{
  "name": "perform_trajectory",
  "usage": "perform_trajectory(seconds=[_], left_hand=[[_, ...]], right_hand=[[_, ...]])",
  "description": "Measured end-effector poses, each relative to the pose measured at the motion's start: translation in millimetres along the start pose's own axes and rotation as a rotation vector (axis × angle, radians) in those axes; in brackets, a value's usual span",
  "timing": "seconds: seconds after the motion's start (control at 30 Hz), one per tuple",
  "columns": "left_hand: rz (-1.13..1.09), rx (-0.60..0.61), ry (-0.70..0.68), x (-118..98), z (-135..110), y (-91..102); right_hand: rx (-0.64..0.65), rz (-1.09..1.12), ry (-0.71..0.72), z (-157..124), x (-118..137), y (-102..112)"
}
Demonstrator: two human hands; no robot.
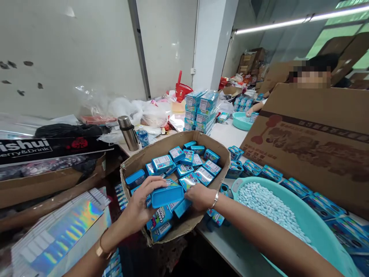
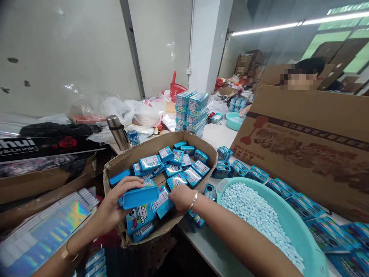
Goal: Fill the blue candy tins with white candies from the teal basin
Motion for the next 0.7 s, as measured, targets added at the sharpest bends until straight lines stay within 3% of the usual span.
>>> perform_trajectory(seconds=[0.1,0.2,0.3,0.4,0.53,0.7], left_hand=[[-0.084,-0.152,0.082,-5.4,-20.0,5.7],[-0.282,-0.299,0.222,6.2,-38.8,-4.1],[-0.644,-0.346,0.471,32.5,-53.4,-46.1],[-0.969,-0.191,0.672,43.1,-54.2,-114.4],[-1.246,0.051,0.787,24.7,-48.2,-198.0],[-1.455,0.186,1.070,-4.5,-59.8,-267.1]], right_hand=[[-0.218,0.281,-0.069,-41.3,-33.5,35.4],[-0.449,0.797,-0.124,-98.1,-67.1,52.7],[-0.643,1.332,-0.153,-149.1,-82.7,30.5],[-0.810,1.663,-0.261,-187.0,-83.5,-13.5],[-1.030,1.679,-0.467,-238.5,-73.0,-60.0],[-1.246,1.344,-0.867,-311.1,-56.6,-96.9]])
Point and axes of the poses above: each hand's wrist, its own z-axis towards the middle knuckle, its own y-axis out of the back of the hand, x = y × z, the point moved 7 cm from there along z, towards the middle knuckle, and after that the axes turned 11 degrees about -y, right-handed, at the moved point
